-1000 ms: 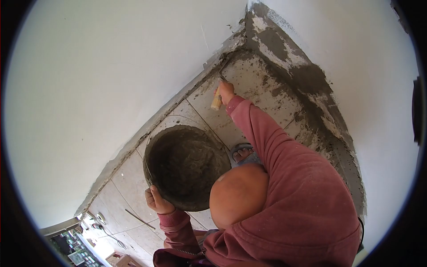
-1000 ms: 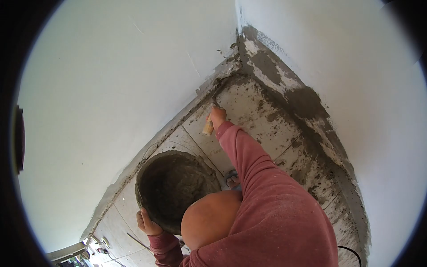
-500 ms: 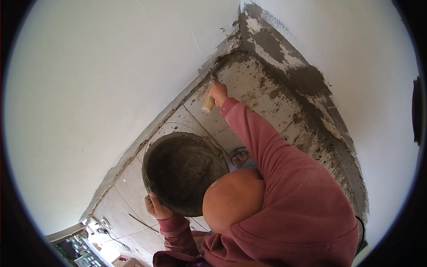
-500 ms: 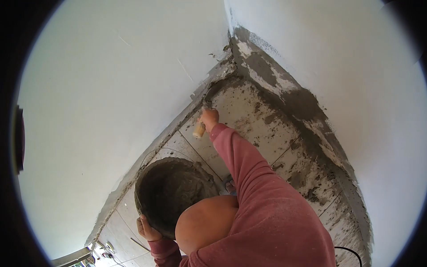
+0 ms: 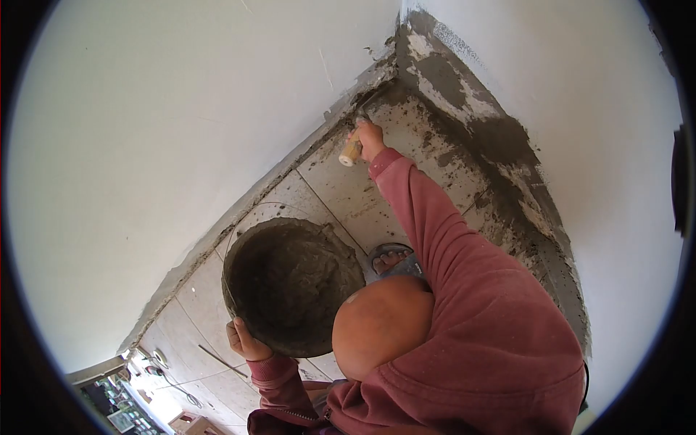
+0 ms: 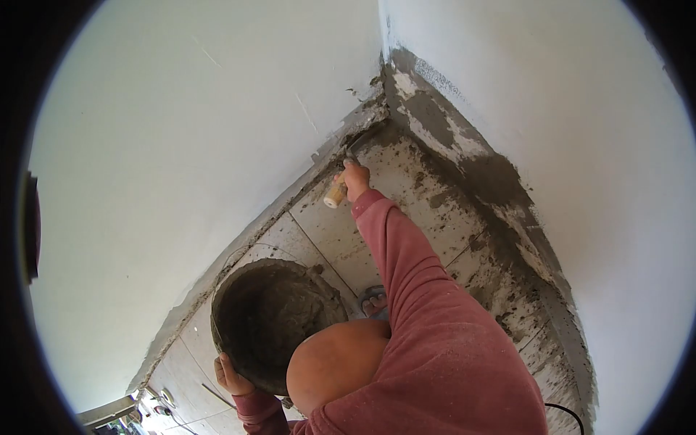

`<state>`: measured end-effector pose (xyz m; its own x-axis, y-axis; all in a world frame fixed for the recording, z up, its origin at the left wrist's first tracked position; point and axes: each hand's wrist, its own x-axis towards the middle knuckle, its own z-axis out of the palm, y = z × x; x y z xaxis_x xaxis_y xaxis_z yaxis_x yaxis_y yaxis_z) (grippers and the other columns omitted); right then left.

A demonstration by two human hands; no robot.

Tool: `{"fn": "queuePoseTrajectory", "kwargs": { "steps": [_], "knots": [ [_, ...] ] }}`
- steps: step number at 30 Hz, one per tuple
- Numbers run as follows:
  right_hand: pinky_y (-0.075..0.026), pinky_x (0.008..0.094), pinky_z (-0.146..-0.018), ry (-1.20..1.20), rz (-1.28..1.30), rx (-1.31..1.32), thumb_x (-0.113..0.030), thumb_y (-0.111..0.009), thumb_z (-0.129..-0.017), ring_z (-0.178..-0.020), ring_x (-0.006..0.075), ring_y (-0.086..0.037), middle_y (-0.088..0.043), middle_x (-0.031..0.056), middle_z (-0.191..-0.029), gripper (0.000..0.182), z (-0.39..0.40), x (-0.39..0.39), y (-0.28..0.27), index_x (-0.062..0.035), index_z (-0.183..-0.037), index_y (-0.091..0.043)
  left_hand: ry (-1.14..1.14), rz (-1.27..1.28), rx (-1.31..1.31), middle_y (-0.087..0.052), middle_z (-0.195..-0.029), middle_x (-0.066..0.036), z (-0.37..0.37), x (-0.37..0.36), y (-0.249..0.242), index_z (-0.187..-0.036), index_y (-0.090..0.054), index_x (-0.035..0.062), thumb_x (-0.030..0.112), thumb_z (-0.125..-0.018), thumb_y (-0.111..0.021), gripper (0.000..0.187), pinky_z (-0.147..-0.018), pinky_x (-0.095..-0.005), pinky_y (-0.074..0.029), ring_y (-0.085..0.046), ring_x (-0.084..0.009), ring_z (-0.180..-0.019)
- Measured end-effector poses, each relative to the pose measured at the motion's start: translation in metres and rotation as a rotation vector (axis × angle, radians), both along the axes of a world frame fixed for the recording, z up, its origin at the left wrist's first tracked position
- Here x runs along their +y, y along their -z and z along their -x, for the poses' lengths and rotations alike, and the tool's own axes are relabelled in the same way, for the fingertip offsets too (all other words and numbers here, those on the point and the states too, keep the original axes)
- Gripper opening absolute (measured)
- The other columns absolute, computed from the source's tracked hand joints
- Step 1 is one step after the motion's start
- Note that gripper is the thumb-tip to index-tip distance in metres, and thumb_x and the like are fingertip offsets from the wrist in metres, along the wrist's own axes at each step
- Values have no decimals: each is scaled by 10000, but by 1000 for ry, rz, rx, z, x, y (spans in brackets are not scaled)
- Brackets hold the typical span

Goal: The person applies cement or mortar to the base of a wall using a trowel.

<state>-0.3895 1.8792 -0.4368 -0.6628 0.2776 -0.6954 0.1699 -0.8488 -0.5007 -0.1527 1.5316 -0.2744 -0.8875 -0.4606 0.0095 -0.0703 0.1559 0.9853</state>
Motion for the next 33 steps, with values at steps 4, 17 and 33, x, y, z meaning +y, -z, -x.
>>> {"fn": "queuePoseTrajectory", "kwargs": {
  "steps": [4,17,33],
  "knots": [
    [-456,334,-486,-54,-116,5,-161,-469,-819,-529,162,-483,-455,50,-658,140,-4,-18,2,-48,-899,-448,17,42,12,-459,-588,14,1,-3,-1,-640,-431,46,245,-853,-458,293,-502,-194,-299,-344,-47,-531],
    [-434,337,-497,-26,29,118,-202,-484,-803,-523,178,-468,-466,63,-646,143,-11,37,16,-75,-825,-422,-16,-13,-13,-467,-595,14,0,-6,0,-637,-430,51,216,-849,-463,270,-513,-193,-304,-356,-48,-542],
    [-415,295,-463,-163,-58,63,-218,-505,-777,-518,153,-465,-457,47,-626,171,-70,47,17,-89,-777,-392,-18,13,-46,-527,-646,-28,-10,-31,8,-650,-466,38,237,-847,-457,280,-550,-210,-360,-435,-76,-575]
  ]
}}
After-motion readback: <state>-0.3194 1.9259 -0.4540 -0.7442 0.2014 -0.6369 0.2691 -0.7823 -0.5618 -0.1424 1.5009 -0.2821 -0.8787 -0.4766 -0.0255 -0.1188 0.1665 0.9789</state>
